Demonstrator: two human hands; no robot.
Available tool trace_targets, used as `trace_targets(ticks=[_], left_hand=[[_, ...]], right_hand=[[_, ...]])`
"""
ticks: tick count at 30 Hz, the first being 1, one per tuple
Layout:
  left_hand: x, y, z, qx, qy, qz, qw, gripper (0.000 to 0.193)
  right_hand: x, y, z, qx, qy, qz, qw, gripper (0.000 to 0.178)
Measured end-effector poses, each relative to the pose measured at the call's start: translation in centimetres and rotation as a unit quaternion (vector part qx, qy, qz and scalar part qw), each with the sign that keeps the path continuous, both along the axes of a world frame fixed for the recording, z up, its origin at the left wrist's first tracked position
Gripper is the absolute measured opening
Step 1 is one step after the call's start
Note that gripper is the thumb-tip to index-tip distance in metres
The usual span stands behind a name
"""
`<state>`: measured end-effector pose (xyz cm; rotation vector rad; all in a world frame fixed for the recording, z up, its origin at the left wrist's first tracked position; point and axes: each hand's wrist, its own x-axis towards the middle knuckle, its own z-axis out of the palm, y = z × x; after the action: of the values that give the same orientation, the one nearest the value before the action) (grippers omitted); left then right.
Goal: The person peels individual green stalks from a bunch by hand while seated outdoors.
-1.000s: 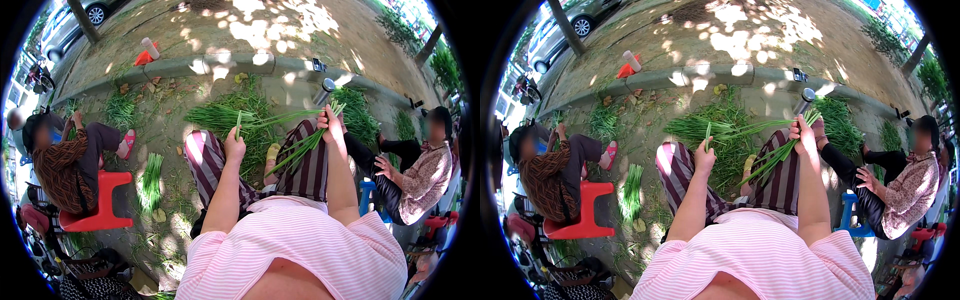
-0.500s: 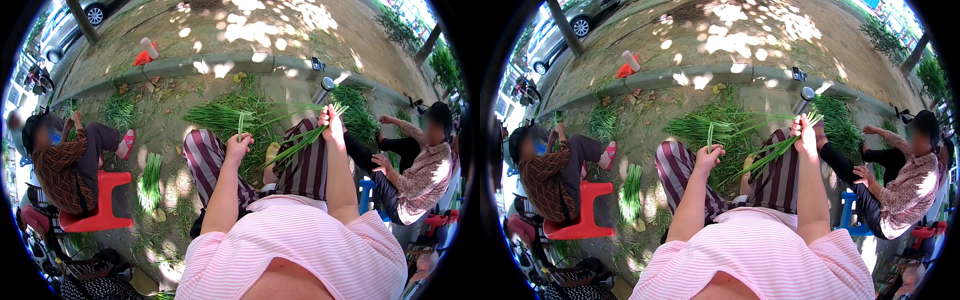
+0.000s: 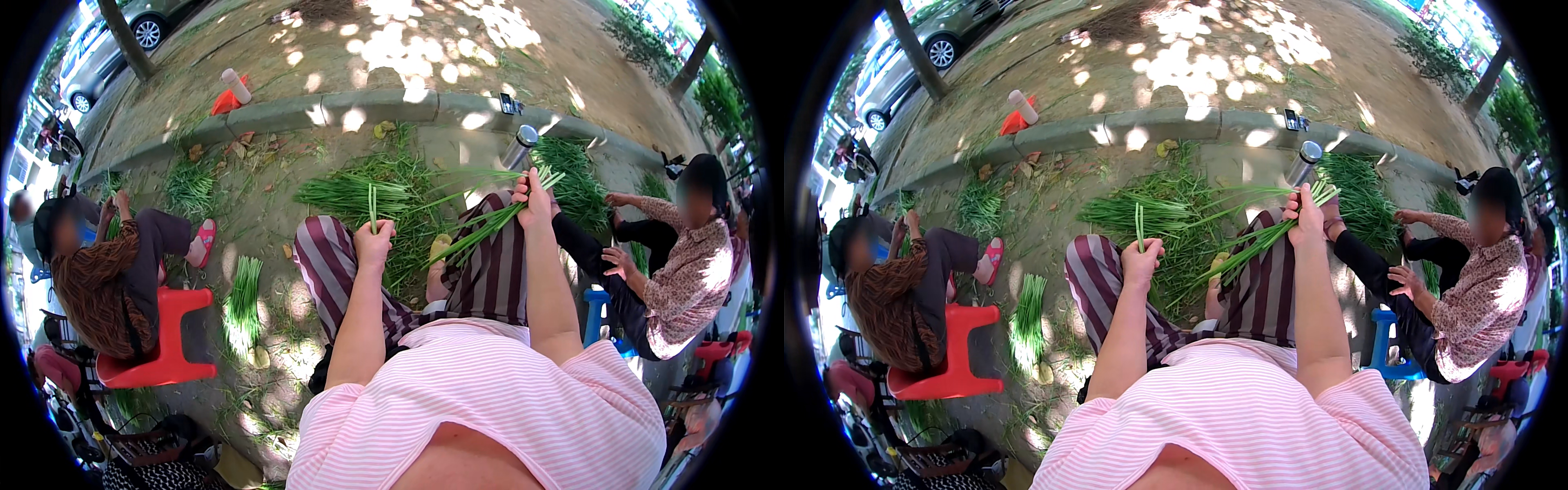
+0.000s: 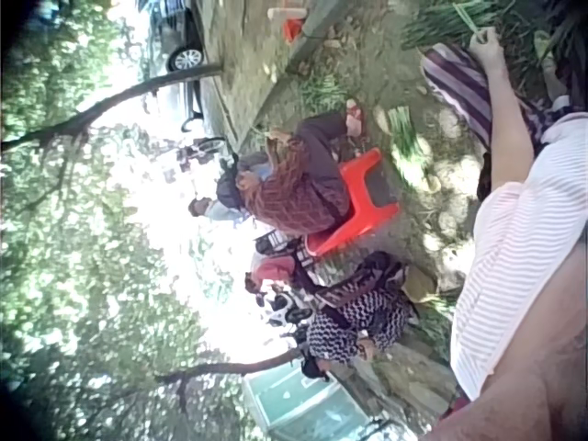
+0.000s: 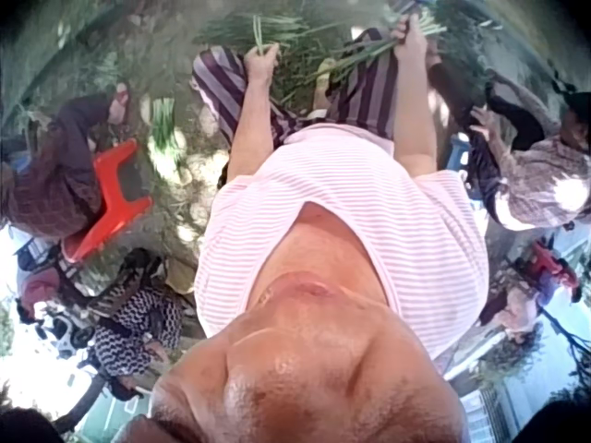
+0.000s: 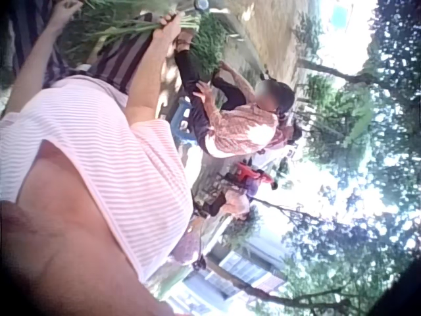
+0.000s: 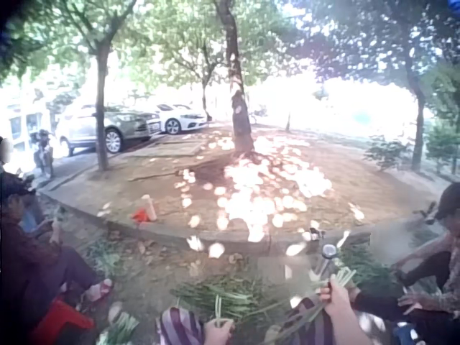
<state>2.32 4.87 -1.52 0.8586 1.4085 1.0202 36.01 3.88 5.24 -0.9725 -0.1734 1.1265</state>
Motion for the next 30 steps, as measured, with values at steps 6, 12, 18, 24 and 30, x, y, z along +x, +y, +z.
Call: trace_targets(ticks=[6,12,18,24,30], left_hand=[[0.0,0.2,-0.9,0.006,-0.009,-0.001,1.0,0.014],[-0.1,0.3,-0.6,-0.018,-0.014,0.022,0.999,0.015],[-0.3,0.6,-0.5,-0.033,-0.129,0.085,0.987,0.01],[-0.2,0.8,-0.9,-0.02,-0.119,0.116,0.986,0.015],[0.1,0.5,-0.4,-0.026,-0.101,0.099,0.99,0.015]], right_hand=[[-0.1,0.0,-0.2,0.027,-0.019,-0.014,0.999,0.026],[-0.6,0.1,0.1,0.009,-0.023,-0.043,0.999,0.027],[-0.7,0.0,0.0,0.001,-0.034,-0.063,0.997,0.026],[-0.9,-0.1,0.5,-0.003,-0.024,-0.056,0.998,0.025],[-1.8,-0.5,0.6,0.04,-0.126,0.0,0.991,0.03]])
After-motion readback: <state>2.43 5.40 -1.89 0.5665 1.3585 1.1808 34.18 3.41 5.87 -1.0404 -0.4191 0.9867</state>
